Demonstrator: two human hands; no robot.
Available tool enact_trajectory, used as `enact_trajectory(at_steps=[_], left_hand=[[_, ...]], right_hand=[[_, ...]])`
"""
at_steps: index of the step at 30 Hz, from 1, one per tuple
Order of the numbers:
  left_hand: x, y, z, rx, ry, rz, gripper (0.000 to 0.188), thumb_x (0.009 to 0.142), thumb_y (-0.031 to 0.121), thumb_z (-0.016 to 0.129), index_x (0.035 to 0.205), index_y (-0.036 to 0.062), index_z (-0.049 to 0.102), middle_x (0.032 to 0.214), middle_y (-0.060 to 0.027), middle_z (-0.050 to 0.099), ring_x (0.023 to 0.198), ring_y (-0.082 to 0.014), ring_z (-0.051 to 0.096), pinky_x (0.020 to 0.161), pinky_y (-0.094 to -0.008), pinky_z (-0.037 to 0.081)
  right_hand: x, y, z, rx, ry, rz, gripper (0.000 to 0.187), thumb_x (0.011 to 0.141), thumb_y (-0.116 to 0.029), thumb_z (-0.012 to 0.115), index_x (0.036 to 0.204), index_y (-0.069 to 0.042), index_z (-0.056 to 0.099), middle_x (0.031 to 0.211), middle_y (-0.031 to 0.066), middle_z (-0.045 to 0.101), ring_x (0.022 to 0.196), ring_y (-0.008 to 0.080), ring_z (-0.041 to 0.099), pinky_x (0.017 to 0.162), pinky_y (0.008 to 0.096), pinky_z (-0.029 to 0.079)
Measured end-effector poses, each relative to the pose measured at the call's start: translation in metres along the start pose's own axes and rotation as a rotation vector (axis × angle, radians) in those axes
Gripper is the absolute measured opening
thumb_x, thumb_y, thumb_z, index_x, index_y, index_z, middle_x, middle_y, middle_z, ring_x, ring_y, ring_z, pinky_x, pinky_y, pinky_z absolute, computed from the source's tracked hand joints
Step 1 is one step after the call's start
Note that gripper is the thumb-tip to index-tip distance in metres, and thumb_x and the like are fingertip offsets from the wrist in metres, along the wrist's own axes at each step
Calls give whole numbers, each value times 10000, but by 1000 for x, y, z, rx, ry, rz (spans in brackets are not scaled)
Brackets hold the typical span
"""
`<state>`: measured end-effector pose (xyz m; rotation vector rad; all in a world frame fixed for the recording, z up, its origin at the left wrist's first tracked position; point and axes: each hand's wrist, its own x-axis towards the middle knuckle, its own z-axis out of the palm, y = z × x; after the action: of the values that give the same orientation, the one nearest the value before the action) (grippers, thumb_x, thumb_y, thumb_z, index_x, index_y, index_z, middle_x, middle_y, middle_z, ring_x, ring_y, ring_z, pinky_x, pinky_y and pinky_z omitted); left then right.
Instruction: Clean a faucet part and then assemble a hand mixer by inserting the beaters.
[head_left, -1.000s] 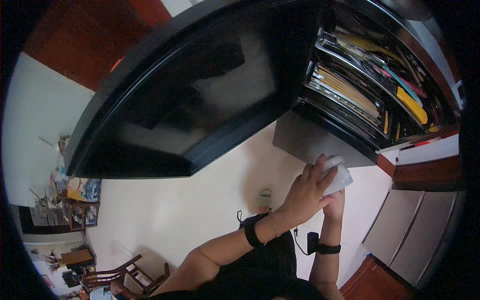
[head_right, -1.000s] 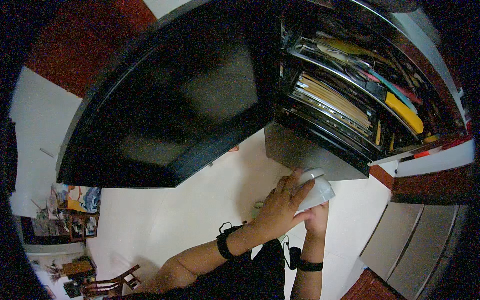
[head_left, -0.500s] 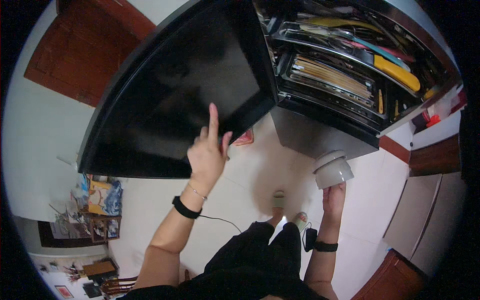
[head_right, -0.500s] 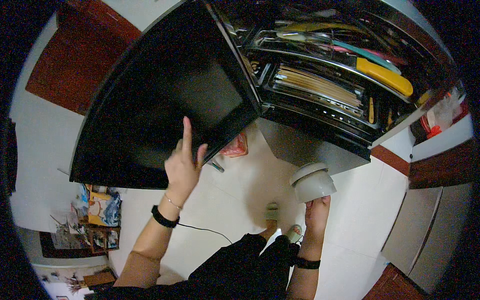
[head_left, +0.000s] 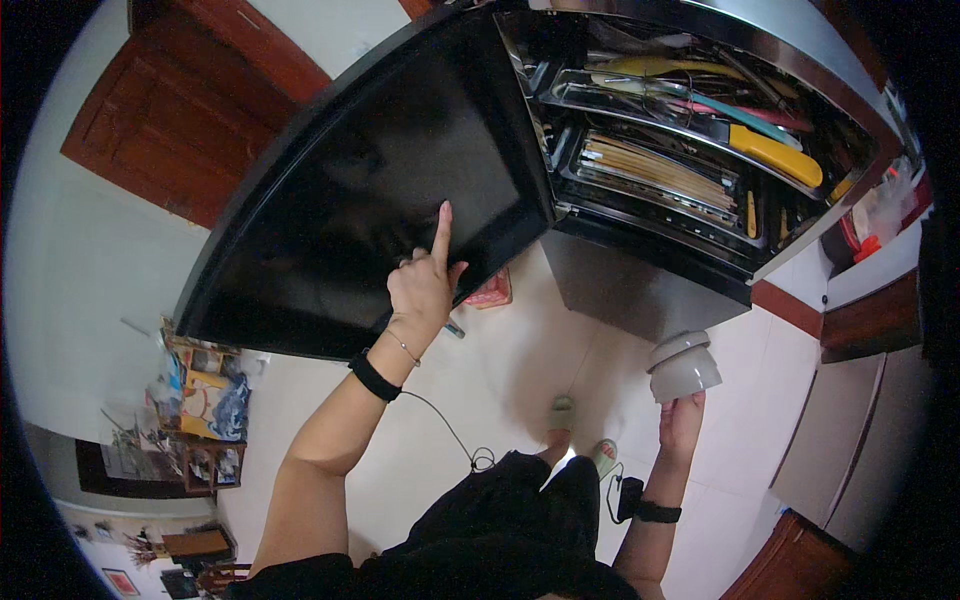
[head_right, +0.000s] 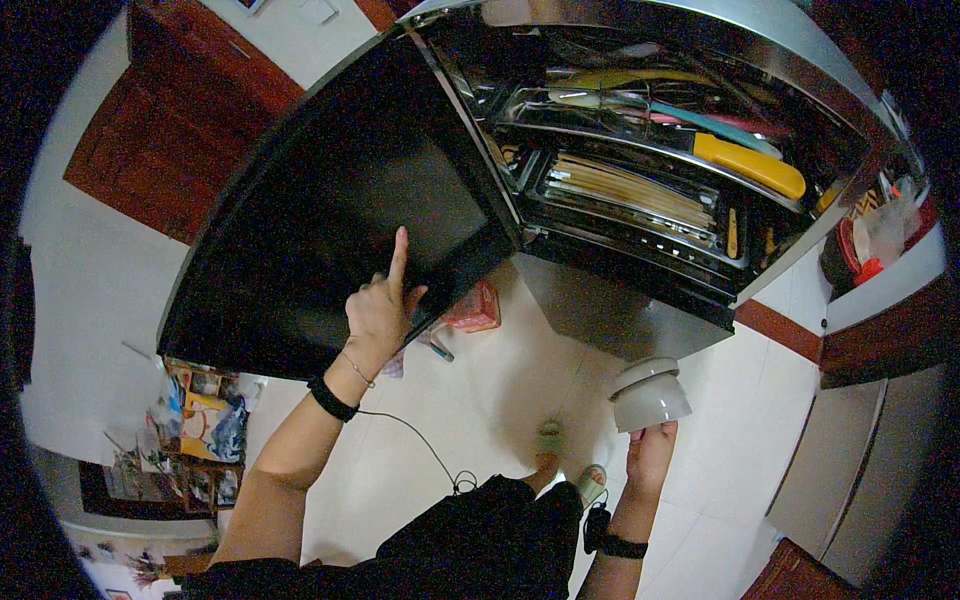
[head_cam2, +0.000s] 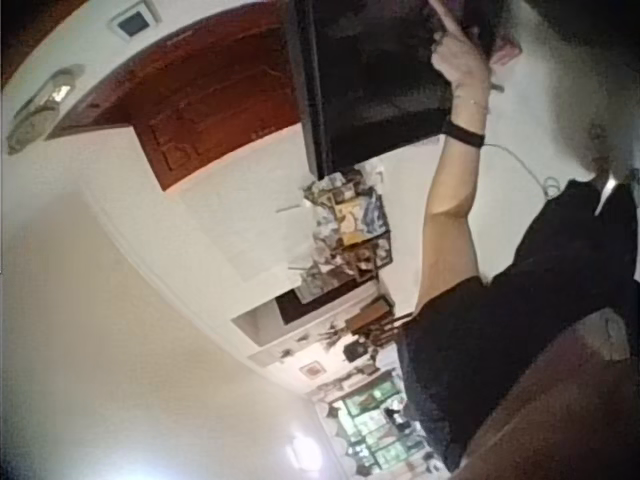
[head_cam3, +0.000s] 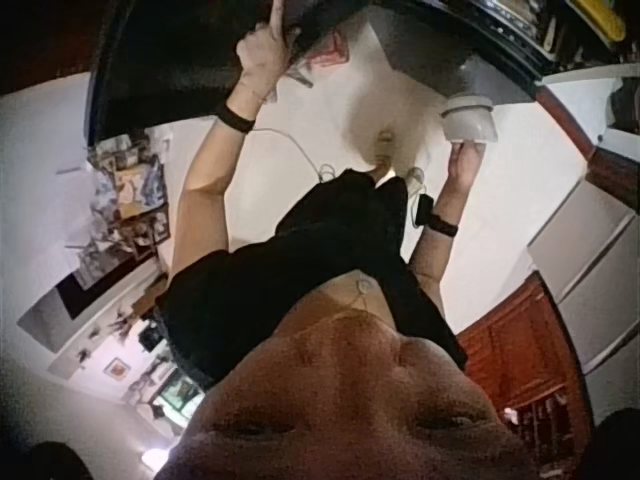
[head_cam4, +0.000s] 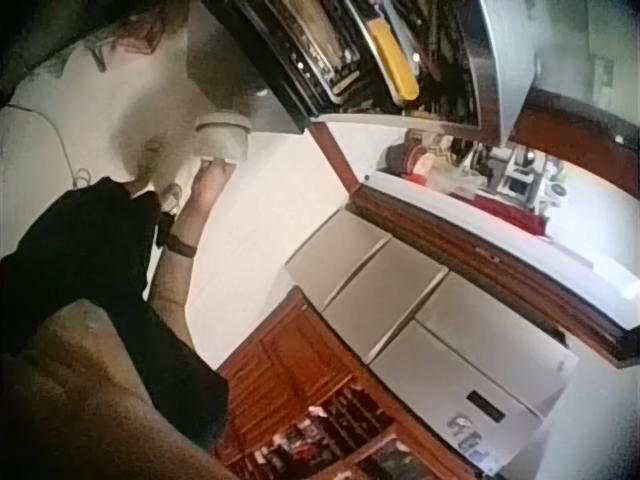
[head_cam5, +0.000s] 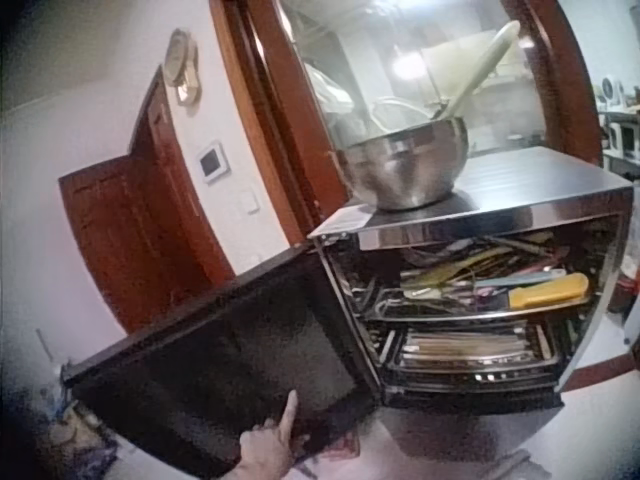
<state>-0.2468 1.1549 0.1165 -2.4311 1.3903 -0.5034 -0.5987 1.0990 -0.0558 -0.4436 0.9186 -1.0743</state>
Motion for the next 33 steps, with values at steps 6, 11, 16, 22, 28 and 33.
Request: enact_trajectory(at_steps=[6, 11, 16, 22, 28, 33], left_hand=[[-4, -8, -6, -149, 18, -43, 922, 778, 403, 604, 1403, 80, 8, 617, -123, 589, 478, -251, 584, 402, -337, 470], [-5, -15, -24, -160, 75, -119, 929, 761, 404, 618, 1397, 34, 50, 611, -100, 577, 480, -209, 583, 402, -283, 469], [-12, -16, -5, -150, -66, -92, 940, 780, 402, 604, 1396, 60, -18, 584, -121, 586, 465, -253, 579, 404, -344, 464], [-28, -13, 8, -327, -84, 133, 718, 747, 206, 608, 1363, 85, 259, 698, -137, 603, 551, -261, 603, 503, -350, 495], [-74, -4, 28, -719, 27, 223, 24, 759, 97, 586, 764, 75, 576, 784, -96, 599, 710, -273, 598, 582, -360, 472], [-100, 22, 34, -931, -62, 124, 81, 792, 130, 579, 776, 52, 569, 770, -84, 590, 710, -279, 586, 595, -352, 464]], right_hand=[[-2, -13, 28, -14, 98, 9, 269, 876, -4, 414, 1134, -38, 481, 941, 38, 581, 701, 67, 543, 564, 170, 443], [10, -5, 6, -35, -10, 41, 324, 880, -8, 427, 1203, -37, 435, 1136, 106, 541, 969, 198, 571, 781, 317, 508], [8, -6, 29, -16, 23, 56, 340, 880, 2, 413, 1217, -34, 423, 1155, 110, 527, 997, 209, 559, 801, 327, 506], [19, -30, 39, -99, 39, -5, 349, 883, -46, 458, 1229, -41, 406, 1127, 113, 545, 983, 211, 567, 791, 328, 512], [46, -78, 79, -221, 26, -119, 456, 854, -178, 570, 1244, -34, 383, 1125, 116, 533, 950, 242, 575, 689, 350, 558], [92, -117, 89, -200, -66, -55, 468, 869, -152, 522, 1252, 42, 336, 1100, 219, 533, 921, 324, 602, 694, 292, 570]])
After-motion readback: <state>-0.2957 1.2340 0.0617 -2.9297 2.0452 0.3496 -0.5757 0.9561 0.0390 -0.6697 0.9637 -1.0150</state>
